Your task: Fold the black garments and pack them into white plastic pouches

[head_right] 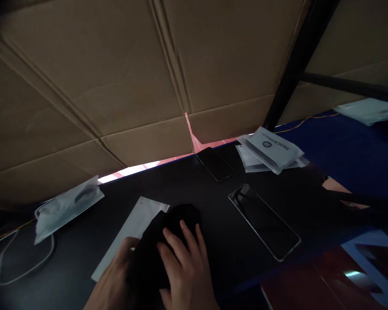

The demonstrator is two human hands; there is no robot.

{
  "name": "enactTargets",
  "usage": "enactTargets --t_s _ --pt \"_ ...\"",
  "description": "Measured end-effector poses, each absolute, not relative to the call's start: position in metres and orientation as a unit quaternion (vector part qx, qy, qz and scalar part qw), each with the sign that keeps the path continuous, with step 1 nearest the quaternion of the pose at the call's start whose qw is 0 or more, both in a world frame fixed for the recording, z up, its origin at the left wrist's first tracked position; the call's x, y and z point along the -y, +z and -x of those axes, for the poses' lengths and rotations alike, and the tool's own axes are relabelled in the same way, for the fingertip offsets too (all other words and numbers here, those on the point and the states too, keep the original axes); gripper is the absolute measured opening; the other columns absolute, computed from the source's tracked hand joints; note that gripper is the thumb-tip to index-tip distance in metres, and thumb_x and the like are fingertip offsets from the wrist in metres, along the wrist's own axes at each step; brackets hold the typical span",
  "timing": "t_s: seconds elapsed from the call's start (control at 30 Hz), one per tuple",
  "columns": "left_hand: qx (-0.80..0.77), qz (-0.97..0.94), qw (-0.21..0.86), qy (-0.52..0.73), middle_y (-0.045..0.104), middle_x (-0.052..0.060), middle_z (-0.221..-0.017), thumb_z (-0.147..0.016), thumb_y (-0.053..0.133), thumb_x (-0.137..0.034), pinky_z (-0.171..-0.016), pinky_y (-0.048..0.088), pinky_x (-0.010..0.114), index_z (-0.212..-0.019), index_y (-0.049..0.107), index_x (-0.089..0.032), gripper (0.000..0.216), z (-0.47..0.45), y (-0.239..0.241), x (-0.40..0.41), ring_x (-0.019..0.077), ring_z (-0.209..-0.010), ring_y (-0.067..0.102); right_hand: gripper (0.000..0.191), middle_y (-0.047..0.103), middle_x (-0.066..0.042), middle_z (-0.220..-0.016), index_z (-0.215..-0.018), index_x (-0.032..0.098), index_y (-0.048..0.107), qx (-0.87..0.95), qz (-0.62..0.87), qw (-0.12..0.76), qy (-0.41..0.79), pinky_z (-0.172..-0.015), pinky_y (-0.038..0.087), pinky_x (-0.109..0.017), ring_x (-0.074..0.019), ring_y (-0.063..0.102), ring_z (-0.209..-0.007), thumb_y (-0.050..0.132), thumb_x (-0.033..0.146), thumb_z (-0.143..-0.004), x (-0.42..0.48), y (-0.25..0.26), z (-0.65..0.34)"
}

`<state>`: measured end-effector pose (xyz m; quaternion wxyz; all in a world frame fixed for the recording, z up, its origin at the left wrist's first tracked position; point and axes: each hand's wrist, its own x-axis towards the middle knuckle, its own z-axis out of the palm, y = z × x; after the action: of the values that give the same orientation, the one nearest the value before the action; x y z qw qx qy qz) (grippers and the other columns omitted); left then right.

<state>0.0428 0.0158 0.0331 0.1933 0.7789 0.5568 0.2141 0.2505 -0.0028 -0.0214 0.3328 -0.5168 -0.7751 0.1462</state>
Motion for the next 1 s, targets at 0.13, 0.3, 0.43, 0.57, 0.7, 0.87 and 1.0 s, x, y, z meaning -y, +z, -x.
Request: enactTargets --t_s 0.13,0.3,0.43,0.57,0.7,0.87,1.0 --pt "-0.587 -0.743 0.198 0.252 0.074 0.002 -0.116 -0.098 0.061 -0.022 -0.066 0.063 0.021 -0.124 0.074 -0.035 0.031 -0.043 0.036 -0.014 0.0164 -0.082 0.079 0.060 0.067 -0.009 -0.157 -0.141 0.023 0.068 0.773 0.532 0.325 0.117 -0.126 0.044 -0.068 -0.0416 0.050 -0.156 0.082 0.024 -0.083 0.000 -0.024 -0.241" --pt "-0.628 -0.677 0.190 0.333 0.075 0.000 -0.096 -0.102 0.066 -0.036 -0.076 0.064 0.024 -0.118 0.068 -0.029 0.018 -0.045 0.034 -0.009 0.0170 -0.080 0.077 0.031 0.078 -0.004 -0.141 -0.125 0.024 0.075 0.778 0.525 0.343 0.030 -0.119 0.054 -0.067 -0.0414 0.059 -0.148 0.070 0.023 -0.094 -0.004 -0.014 -0.237" --pt "-0.635 -0.644 0.210 0.372 0.079 0.003 -0.100 -0.100 0.067 -0.039 -0.079 0.065 0.023 -0.112 0.070 -0.027 0.018 -0.047 0.021 -0.003 0.0185 -0.089 0.080 0.033 0.078 0.000 -0.140 -0.134 0.021 0.073 0.819 0.457 0.347 0.005 -0.121 0.055 -0.056 -0.0351 0.063 -0.143 0.062 0.024 -0.103 -0.006 -0.007 -0.238" --pt "-0.636 -0.619 0.241 0.392 0.083 0.004 -0.100 -0.100 0.070 -0.044 -0.090 0.066 0.026 -0.102 0.072 -0.026 0.019 -0.047 0.011 0.000 0.0234 -0.106 0.083 0.029 0.082 0.000 -0.128 -0.130 0.022 0.075 0.855 0.427 0.291 0.029 -0.118 0.057 -0.054 -0.0353 0.069 -0.132 0.065 0.030 -0.104 -0.006 -0.008 -0.235" --pt "-0.621 -0.623 0.269 0.392 0.084 0.006 -0.103 -0.103 0.066 -0.049 -0.098 0.068 0.034 -0.096 0.075 -0.024 0.027 -0.053 0.017 0.001 0.0267 -0.110 0.083 0.028 0.083 -0.006 -0.121 -0.126 0.023 0.078 0.821 0.501 0.262 0.078 -0.097 0.065 -0.058 -0.0406 0.073 -0.118 0.071 0.031 -0.100 -0.008 -0.009 -0.217" --pt "-0.582 -0.679 0.266 0.359 0.080 0.006 -0.133 -0.105 0.062 -0.046 -0.112 0.063 0.044 -0.122 0.080 -0.032 0.028 -0.049 0.033 -0.002 0.0283 -0.124 0.077 0.028 0.081 -0.007 -0.127 -0.126 0.025 0.078 0.781 0.561 0.245 0.123 -0.086 0.067 -0.058 -0.0415 0.073 -0.117 0.069 0.026 -0.099 -0.012 -0.001 -0.208" --pt "-0.558 -0.782 0.140 0.242 0.048 0.001 -0.174 -0.112 0.045 -0.038 -0.128 0.040 0.068 -0.164 0.050 -0.043 0.052 -0.022 0.023 -0.015 0.0353 -0.164 0.040 0.062 0.067 -0.006 -0.157 -0.157 0.023 0.058 0.833 0.462 0.214 0.216 -0.117 0.055 -0.061 -0.0407 0.058 -0.146 0.074 0.039 -0.100 -0.014 0.012 -0.233"
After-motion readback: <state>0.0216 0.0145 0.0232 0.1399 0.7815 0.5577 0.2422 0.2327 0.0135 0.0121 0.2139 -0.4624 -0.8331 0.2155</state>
